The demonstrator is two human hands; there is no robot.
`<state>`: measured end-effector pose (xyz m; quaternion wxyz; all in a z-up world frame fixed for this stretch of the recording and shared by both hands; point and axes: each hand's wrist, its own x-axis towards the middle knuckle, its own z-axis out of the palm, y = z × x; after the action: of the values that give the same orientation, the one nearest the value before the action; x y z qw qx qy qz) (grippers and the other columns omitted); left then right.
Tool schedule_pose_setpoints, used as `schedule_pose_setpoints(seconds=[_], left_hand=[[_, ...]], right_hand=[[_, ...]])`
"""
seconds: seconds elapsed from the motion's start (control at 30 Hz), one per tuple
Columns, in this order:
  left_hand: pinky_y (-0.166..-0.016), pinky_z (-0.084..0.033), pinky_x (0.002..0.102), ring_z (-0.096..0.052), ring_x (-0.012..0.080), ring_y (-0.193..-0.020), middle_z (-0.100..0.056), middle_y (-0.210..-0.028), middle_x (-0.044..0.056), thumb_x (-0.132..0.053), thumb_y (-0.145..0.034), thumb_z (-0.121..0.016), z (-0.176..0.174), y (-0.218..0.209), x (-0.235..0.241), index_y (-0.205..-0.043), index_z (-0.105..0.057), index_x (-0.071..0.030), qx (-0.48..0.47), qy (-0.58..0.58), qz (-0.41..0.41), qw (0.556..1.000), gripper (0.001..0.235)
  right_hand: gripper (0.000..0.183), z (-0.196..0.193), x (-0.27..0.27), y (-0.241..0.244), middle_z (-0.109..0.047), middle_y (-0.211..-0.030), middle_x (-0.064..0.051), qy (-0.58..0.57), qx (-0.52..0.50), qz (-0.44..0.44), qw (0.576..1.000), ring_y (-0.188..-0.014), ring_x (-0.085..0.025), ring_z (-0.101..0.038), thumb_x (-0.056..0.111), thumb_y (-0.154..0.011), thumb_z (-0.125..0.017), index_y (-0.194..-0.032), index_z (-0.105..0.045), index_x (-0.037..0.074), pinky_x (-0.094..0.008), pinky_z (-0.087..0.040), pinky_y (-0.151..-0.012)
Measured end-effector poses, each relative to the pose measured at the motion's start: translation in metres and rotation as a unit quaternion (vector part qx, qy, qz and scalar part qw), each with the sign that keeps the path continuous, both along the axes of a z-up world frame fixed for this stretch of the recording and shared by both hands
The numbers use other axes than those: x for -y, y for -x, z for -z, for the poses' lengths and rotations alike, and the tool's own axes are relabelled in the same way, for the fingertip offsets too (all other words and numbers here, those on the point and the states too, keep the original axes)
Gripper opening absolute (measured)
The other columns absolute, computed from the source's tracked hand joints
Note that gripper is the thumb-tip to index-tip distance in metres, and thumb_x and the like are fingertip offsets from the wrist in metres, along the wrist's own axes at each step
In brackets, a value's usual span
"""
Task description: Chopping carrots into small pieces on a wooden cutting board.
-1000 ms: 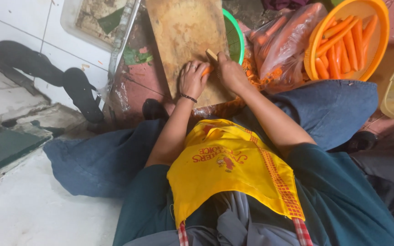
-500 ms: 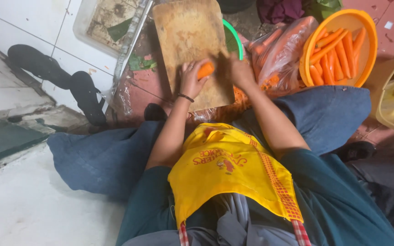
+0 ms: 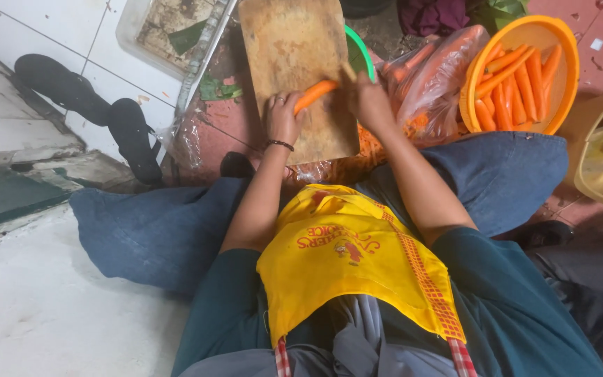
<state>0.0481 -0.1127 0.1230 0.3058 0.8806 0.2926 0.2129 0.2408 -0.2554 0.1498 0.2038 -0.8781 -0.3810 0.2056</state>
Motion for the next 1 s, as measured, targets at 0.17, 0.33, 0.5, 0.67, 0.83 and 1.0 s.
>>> schedule_pose_setpoints(seconds=[0.17,0.33,0.5,0.67,0.83,1.0], left_hand=[[-0.090,-0.050,0.048,-0.058,0.0396,-0.104,-0.064,-0.108,0.014,-0.010,-0.078,-0.080,0.002,-0.005,-0.001,-0.111,-0.069,-0.014,0.000,0.007,-0.011,1.000,0.035],[-0.090,-0.050,0.049,-0.059,0.0404,-0.103,-0.064,-0.106,0.014,-0.006,-0.079,-0.077,0.014,-0.008,-0.007,-0.109,-0.067,-0.013,-0.039,0.031,-0.021,0.999,0.032],[-0.093,-0.050,0.049,-0.059,0.0414,-0.106,-0.064,-0.107,0.016,-0.003,-0.075,-0.078,0.015,-0.007,-0.011,-0.110,-0.067,-0.011,-0.029,0.052,-0.005,0.998,0.037],[-0.097,-0.049,0.049,-0.058,0.0428,-0.111,-0.062,-0.117,0.020,-0.006,-0.071,-0.081,0.043,-0.012,0.006,-0.115,-0.064,-0.009,-0.048,-0.002,-0.035,0.998,0.047],[-0.086,-0.049,0.049,-0.060,0.0394,-0.108,-0.068,-0.112,0.012,-0.008,-0.058,-0.086,0.004,-0.011,0.009,-0.106,-0.067,-0.015,-0.072,-0.018,-0.039,0.997,0.052],[-0.072,-0.058,0.031,-0.068,0.0196,-0.077,-0.069,-0.108,0.008,-0.006,-0.075,-0.082,0.033,-0.004,0.002,-0.116,-0.062,-0.007,0.071,0.258,-0.035,0.963,0.046]], right_hand=[[0.022,-0.027,-0.034,0.043,-0.067,-0.098,-0.033,-0.092,-0.024,-0.098,0.991,-0.087,-0.051,-0.067,0.004,-0.094,-0.057,-0.114,-0.050,-0.002,-0.057,-0.053,-0.072],[0.024,-0.014,-0.054,0.043,-0.069,-0.099,-0.031,-0.076,-0.004,-0.164,0.984,-0.089,-0.050,-0.067,-0.002,-0.087,-0.057,-0.110,-0.049,-0.002,-0.057,-0.053,-0.072],[0.033,0.012,-0.066,0.047,-0.067,-0.099,-0.032,0.046,-0.037,-0.167,0.984,-0.094,-0.051,-0.067,-0.001,-0.087,-0.060,-0.117,-0.046,-0.003,-0.056,-0.053,-0.078],[0.040,0.011,-0.062,0.046,-0.064,-0.107,-0.033,-0.026,-0.042,-0.156,0.987,-0.093,-0.051,-0.066,-0.001,-0.080,-0.065,-0.115,-0.047,-0.004,-0.056,-0.053,-0.075],[0.035,-0.010,-0.052,0.039,-0.062,-0.123,-0.034,-0.193,0.010,-0.145,0.970,-0.091,-0.050,-0.066,-0.005,-0.084,-0.060,-0.118,-0.056,-0.003,-0.052,-0.055,-0.076],[0.019,-0.018,-0.045,0.042,-0.069,-0.098,-0.027,-0.026,0.029,-0.106,0.994,-0.087,-0.051,-0.066,0.010,-0.094,-0.066,-0.106,-0.055,0.000,-0.057,-0.053,-0.079]])
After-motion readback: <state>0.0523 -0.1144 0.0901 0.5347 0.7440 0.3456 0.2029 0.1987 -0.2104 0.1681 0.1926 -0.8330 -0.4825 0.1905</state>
